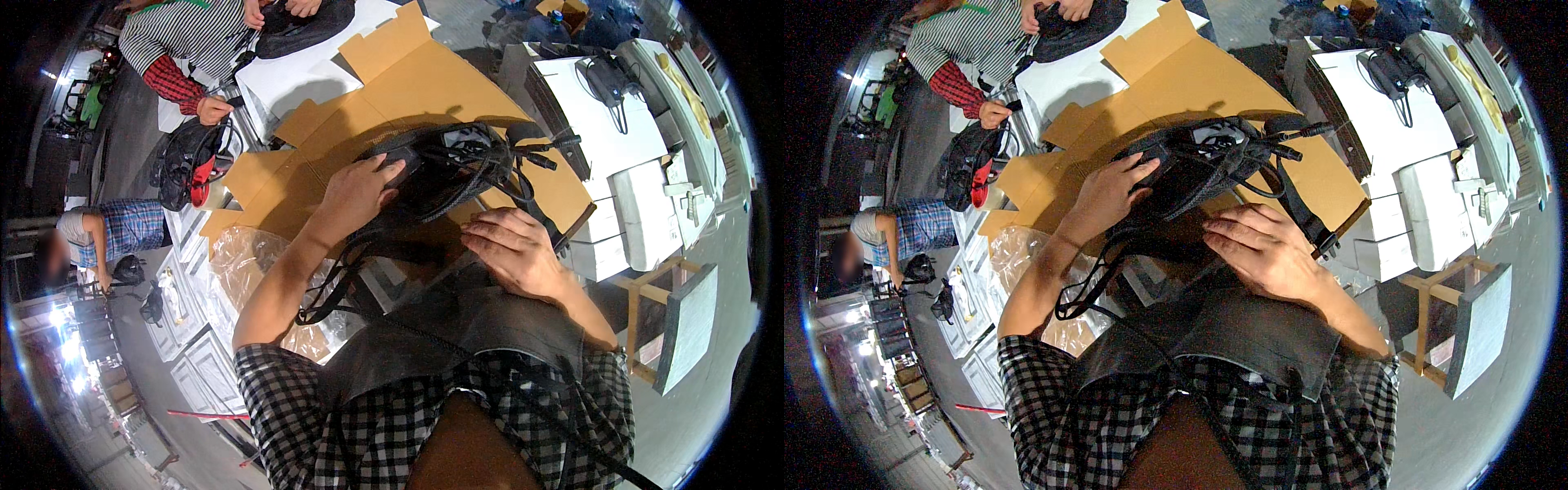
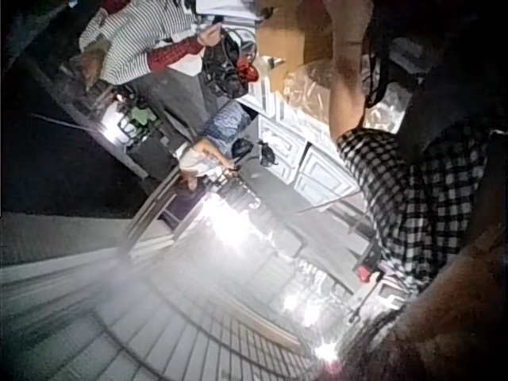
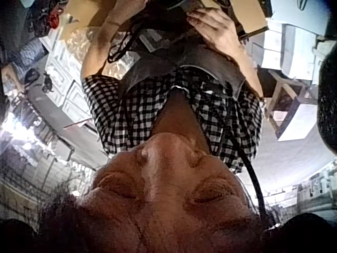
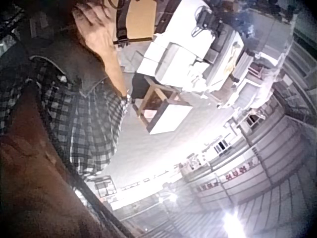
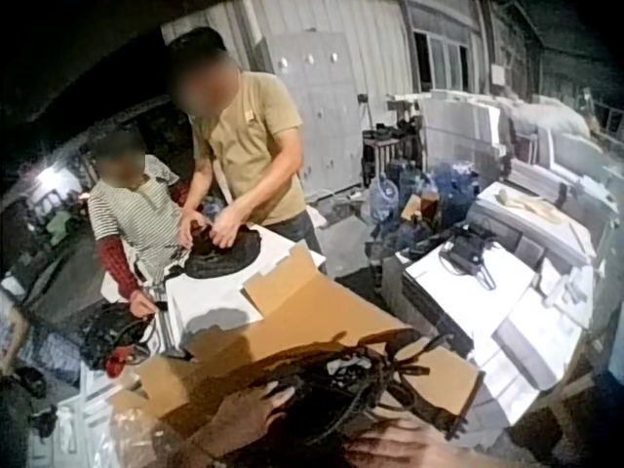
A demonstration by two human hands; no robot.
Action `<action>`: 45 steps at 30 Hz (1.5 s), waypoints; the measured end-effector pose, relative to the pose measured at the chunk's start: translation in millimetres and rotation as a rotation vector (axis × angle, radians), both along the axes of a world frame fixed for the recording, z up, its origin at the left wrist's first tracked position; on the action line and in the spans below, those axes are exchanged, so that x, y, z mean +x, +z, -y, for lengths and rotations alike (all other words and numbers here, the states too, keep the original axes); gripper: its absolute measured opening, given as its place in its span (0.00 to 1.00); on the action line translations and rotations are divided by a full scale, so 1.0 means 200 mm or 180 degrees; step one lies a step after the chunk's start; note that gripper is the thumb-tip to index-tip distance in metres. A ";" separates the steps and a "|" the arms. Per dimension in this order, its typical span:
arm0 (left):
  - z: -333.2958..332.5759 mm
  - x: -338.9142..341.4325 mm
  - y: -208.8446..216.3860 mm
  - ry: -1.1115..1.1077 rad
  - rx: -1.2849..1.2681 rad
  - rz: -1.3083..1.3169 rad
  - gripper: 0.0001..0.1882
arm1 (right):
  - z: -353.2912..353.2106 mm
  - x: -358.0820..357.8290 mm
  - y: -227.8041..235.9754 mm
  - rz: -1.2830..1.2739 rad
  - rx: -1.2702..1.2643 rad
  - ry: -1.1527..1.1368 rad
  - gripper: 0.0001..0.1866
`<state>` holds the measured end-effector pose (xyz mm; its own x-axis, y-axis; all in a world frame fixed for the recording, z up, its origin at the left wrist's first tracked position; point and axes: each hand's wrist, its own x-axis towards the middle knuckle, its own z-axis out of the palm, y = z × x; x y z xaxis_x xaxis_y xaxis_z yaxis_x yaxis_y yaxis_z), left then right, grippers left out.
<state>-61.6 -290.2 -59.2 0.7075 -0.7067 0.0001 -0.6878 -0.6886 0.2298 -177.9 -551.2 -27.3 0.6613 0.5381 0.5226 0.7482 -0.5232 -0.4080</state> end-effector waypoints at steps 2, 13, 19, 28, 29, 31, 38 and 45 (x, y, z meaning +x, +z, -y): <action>0.00 0.00 0.00 -0.0004 0.0000 0.0019 0.24 | 0.00 0.00 -0.02 -0.0018 0.0011 -0.0022 0.19; 0.06 0.00 0.05 0.0261 -0.0084 -0.0263 0.31 | 0.00 0.00 -0.04 -0.0263 0.0080 -0.0038 0.17; 0.15 0.05 0.01 0.0457 0.0557 -0.0144 0.33 | 0.00 0.01 -0.06 -0.0384 0.0209 -0.0028 0.15; 0.15 0.00 0.09 0.0591 0.0507 -0.0294 0.29 | 0.05 -0.02 -0.08 -0.0622 0.0256 -0.0243 0.12; 0.15 0.01 0.09 0.0658 0.0544 -0.0313 0.29 | 0.06 -0.02 -0.07 -0.0688 0.0288 -0.0274 0.12; 0.15 0.02 0.09 0.0794 0.0619 -0.0352 0.30 | 0.07 -0.02 -0.06 -0.0826 0.0354 -0.0287 0.11; 0.16 0.03 0.08 0.0904 0.0470 -0.0265 0.29 | 0.10 -0.03 -0.13 -0.1295 0.0615 0.0013 0.12; 0.13 -0.04 0.03 0.0507 -0.0035 0.0389 0.24 | 0.18 -0.06 0.26 -0.1770 0.1036 0.1518 0.11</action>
